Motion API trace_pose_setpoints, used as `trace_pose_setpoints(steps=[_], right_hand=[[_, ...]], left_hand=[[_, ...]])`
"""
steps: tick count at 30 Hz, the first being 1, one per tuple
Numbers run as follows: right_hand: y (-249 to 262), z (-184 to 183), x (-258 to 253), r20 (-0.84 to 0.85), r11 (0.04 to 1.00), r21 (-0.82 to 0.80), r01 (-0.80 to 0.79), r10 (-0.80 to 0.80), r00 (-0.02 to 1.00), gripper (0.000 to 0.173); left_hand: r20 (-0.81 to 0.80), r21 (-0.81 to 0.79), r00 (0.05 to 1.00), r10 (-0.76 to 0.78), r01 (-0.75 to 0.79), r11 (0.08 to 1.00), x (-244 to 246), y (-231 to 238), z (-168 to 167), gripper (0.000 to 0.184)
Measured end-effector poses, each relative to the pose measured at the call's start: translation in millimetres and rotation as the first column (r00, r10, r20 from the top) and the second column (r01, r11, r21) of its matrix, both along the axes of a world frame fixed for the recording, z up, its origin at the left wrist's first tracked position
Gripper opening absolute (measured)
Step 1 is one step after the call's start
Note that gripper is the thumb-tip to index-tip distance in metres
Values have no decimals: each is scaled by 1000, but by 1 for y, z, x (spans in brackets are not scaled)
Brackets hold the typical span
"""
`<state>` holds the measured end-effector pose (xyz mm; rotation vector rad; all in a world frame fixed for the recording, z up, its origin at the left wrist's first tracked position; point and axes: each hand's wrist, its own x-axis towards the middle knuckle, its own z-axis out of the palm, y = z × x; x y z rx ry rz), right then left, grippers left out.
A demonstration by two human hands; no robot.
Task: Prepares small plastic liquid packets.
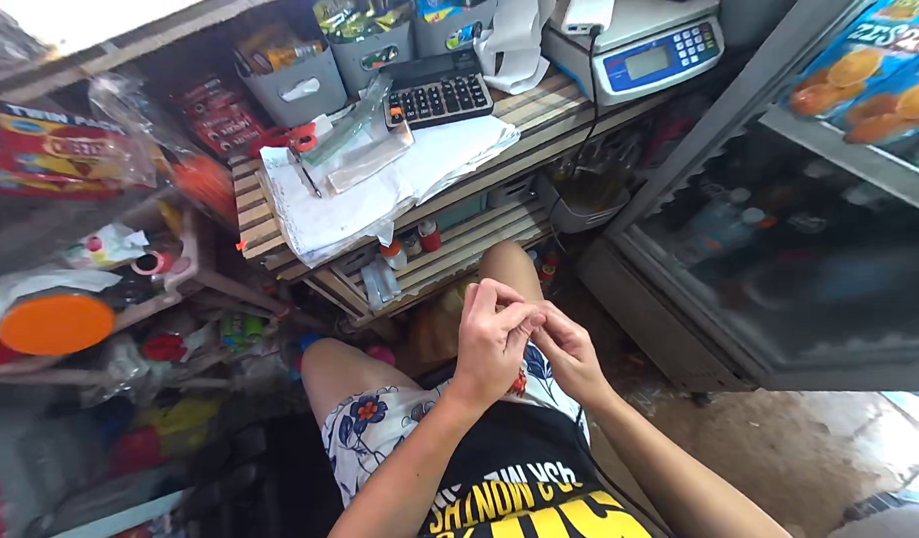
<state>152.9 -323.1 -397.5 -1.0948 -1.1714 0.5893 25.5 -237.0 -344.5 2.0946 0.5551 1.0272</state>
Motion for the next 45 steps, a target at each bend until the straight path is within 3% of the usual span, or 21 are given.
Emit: trace_pose_setpoints(steps=[4,9,13,17,20,23,28,31,36,40,43,45], right_hand=[[10,14,-6,-28,995,100,25,-22,999,24],[31,36,-14,13,971,231,57,-62,998,24],[39,50,-12,22,970,237,43,-50,998,26],[44,51,-5,6,986,162,49,-51,999,25],[46,51,9,147,988,152,21,-44,988,26],[45,55,28,349,988,118,96,-132,928,34],[44,45,64,337,970,48,237,-239,911,26],[39,36,108,346,892,19,451,-429,835,24],[54,12,220,456,669,-84,738,-633,626,43],[105,-29,296,485,560,-282,779,-617,620,49],[142,-68,328,496,510,-405,758,-574,651,48],[162,-90,340,498,464,-464,755,-568,655,56]], left_hand=[[103,-57,993,-51,57,997,-1,7,19,24],[255,78,967,-27,7,997,5,16,45,27],[297,122,954,-41,5,993,12,25,57,30],[251,116,966,-59,30,993,17,41,56,29],[180,154,979,-98,70,986,19,53,63,28],[151,141,976,-160,139,980,31,58,65,25],[85,20,947,-309,309,951,59,57,50,30],[36,-7,950,-310,310,951,68,66,39,42],[-30,-166,984,-177,170,971,54,88,-2,35],[-112,-265,988,-110,78,961,34,99,-38,34],[-170,-305,984,-61,6,952,22,103,-53,32],[-199,-313,979,-35,-30,949,17,107,-56,31]])
